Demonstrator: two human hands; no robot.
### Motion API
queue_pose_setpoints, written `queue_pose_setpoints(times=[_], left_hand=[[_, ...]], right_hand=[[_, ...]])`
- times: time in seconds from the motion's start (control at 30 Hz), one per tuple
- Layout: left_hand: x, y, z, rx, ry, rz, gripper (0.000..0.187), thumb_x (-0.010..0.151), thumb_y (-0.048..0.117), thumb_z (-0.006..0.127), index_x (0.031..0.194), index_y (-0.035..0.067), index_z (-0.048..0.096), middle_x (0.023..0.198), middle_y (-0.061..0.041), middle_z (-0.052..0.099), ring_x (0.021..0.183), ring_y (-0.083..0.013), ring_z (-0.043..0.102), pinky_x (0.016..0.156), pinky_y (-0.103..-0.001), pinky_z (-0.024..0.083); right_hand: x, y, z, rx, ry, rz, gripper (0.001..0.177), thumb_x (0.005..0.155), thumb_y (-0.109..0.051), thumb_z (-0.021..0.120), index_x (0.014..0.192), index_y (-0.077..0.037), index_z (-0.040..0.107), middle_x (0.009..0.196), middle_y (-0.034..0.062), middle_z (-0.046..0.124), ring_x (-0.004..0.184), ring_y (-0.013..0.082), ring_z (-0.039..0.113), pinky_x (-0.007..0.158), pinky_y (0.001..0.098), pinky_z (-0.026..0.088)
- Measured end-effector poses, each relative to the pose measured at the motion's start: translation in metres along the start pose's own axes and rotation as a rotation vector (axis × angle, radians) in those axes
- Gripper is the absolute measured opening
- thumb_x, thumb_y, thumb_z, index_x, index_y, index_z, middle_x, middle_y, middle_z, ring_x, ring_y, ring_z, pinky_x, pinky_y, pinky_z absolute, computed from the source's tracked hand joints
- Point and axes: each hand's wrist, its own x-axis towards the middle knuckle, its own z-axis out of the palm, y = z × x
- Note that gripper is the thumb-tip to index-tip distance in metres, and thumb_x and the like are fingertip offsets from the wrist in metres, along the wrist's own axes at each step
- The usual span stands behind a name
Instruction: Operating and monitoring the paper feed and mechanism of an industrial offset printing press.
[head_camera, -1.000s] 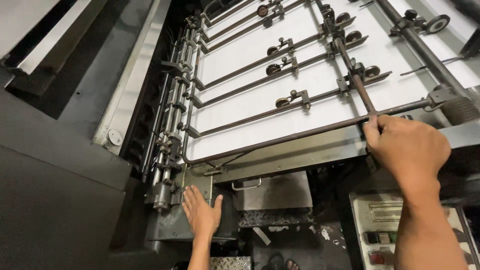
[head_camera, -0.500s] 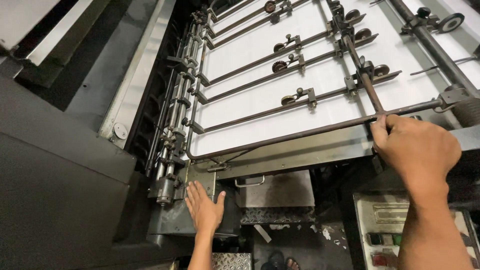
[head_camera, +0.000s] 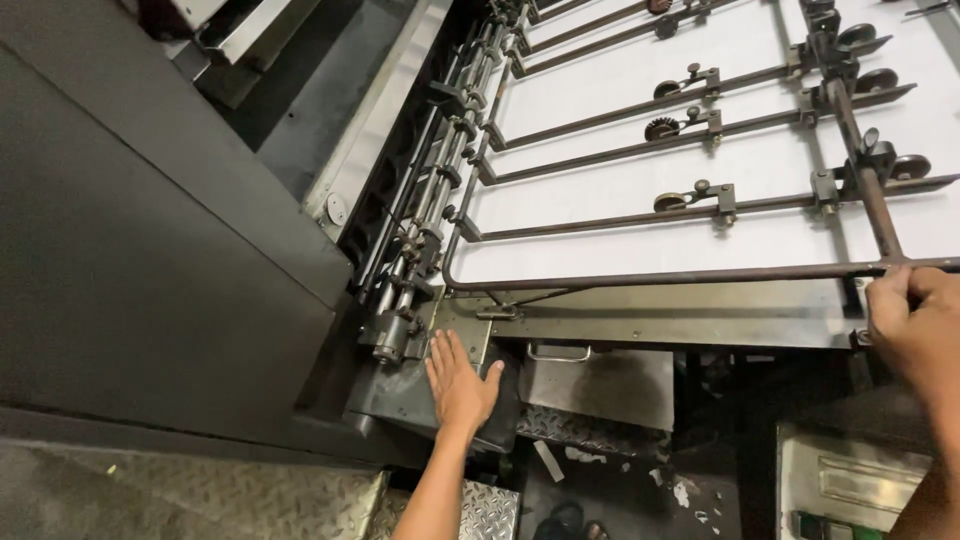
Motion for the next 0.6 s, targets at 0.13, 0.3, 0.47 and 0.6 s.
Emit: queue_pose_setpoints(times=[0.13, 0.3, 0.47, 0.6], left_hand=[[-0.002, 0.001, 0.0, -0.002, 0.012, 0.02, 0.104, 0.09, 0.05, 0.069, 0.158, -0.005, 0.014, 0.168, -0.024, 0.011, 0.157, -0.0362, 0.008, 0.126, -0.047, 0.005], [-0.001, 0.0, 0.001, -0.009, 0.012, 0.021, 0.104, 0.089, 0.05, 0.069, 0.158, -0.005, 0.014, 0.168, -0.024, 0.011, 0.157, -0.0362, 0.008, 0.126, -0.047, 0.005], [0.0, 0.0, 0.002, -0.009, 0.01, 0.018, 0.104, 0.088, 0.049, 0.07, 0.157, -0.005, 0.015, 0.168, -0.024, 0.011, 0.157, -0.0363, 0.008, 0.126, -0.048, 0.005], [0.001, 0.0, 0.003, 0.011, 0.01, 0.017, 0.103, 0.088, 0.05, 0.07, 0.157, -0.005, 0.016, 0.168, -0.025, 0.011, 0.157, -0.0362, 0.008, 0.126, -0.048, 0.006]], right_hand=[[0.002, -0.031, -0.016, -0.031, -0.001, 0.01, 0.044, 0.117, -0.018, 0.058, 0.087, 0.011, 0.071, 0.058, 0.0214, 0.062, 0.05, 0.0254, 0.063, 0.056, 0.0386, 0.049], [-0.003, -0.038, -0.021, -0.027, 0.032, -0.001, 0.047, 0.121, -0.02, 0.058, 0.087, 0.01, 0.072, 0.061, 0.0204, 0.063, 0.052, 0.0258, 0.064, 0.055, 0.0353, 0.05], [-0.004, -0.062, -0.033, -0.134, 0.045, -0.012, 0.046, 0.122, -0.021, 0.059, 0.09, 0.008, 0.074, 0.064, 0.0208, 0.065, 0.055, 0.0273, 0.065, 0.058, 0.0358, 0.052], [-0.004, -0.062, -0.035, -0.071, 0.035, 0.038, 0.041, 0.116, -0.022, 0.058, 0.092, 0.007, 0.073, 0.067, 0.0221, 0.065, 0.059, 0.0314, 0.066, 0.059, 0.0403, 0.053]])
